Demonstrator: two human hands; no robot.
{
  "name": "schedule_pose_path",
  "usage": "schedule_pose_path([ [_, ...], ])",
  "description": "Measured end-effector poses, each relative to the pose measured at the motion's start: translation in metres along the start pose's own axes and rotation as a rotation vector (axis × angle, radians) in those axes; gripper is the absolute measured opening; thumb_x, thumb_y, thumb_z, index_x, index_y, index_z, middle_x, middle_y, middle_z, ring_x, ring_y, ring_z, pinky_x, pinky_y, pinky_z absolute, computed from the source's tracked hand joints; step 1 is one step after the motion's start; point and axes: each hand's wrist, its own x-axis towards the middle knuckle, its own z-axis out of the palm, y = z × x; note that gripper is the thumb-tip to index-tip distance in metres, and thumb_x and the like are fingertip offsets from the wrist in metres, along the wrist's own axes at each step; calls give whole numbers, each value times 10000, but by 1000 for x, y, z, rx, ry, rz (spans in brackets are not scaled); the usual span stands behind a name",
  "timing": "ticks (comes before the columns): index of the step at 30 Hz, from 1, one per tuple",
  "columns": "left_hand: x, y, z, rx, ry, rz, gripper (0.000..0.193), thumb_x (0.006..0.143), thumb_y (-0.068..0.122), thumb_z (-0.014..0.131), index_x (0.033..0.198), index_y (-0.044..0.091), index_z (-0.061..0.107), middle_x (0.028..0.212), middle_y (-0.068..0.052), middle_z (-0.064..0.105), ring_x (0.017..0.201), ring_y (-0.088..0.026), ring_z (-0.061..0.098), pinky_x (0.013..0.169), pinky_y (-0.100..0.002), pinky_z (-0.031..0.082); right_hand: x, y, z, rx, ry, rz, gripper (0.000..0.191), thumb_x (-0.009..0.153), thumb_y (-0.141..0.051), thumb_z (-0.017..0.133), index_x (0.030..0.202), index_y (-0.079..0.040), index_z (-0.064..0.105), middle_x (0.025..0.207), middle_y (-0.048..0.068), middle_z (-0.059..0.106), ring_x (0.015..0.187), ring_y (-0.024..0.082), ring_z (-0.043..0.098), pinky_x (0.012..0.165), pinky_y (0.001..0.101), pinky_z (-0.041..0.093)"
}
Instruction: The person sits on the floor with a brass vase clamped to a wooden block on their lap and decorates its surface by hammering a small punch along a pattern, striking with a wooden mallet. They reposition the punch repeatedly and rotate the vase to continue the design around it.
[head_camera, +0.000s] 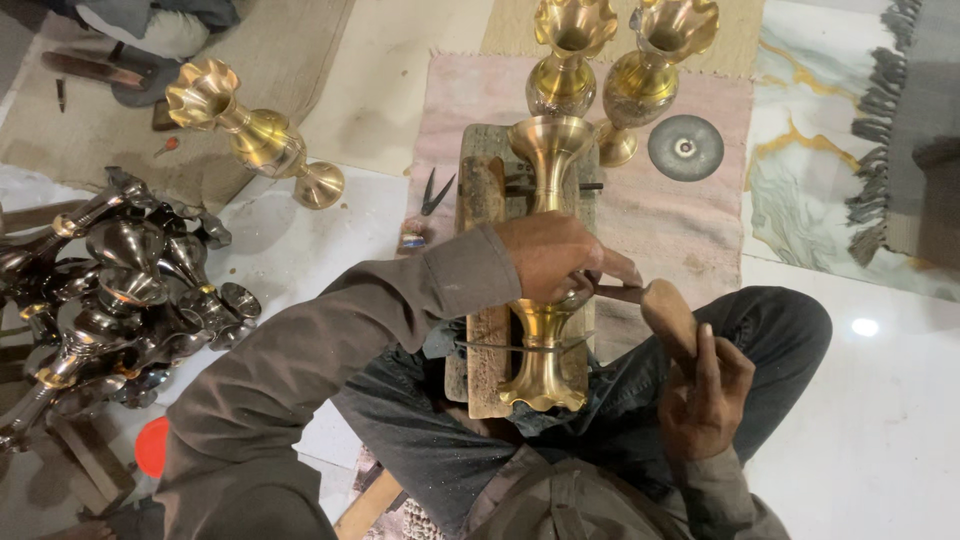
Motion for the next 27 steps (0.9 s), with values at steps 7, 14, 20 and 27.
schedule_pose_path([
  [7, 0, -1, 2, 2, 29, 102, 646, 769, -50, 739, 1338, 248, 671, 1083, -86, 778, 922, -286, 752, 817, -453, 597, -6, 3, 1, 145, 151, 85, 614, 901, 130, 651, 1483, -18, 521, 1364, 201, 494, 1200, 363, 578, 962, 399, 516],
  [14, 0, 4, -1, 19, -95, -11, 707, 745, -121, 686, 1329, 277, 681, 1086, -74, 773, 916, -261, 750, 849, -427, 603, -20, 6, 5, 83, 92, 189, 645, 879, 110, 675, 1501, 39, 521, 1334, 235, 476, 1110, 335, 568, 892, 403, 505],
  [20, 2, 6, -4, -26, -92, 12, 685, 729, -126, 688, 1302, 250, 701, 1121, -55, 776, 947, -239, 762, 838, -412, 610, -24, 4, 6, 137, 78, 171, 636, 929, 70, 672, 1530, -10, 478, 1307, 210, 457, 1111, 314, 548, 920, 408, 505],
  [27, 0, 6, -8, -44, -182, -94, 593, 835, 0, 729, 1343, 300, 681, 1078, -70, 772, 929, -249, 760, 852, -407, 610, -19, -10, 1, -37, -10, 94, 630, 862, 93, 676, 1469, 55, 511, 1296, 225, 498, 1141, 378, 565, 925, 452, 518],
])
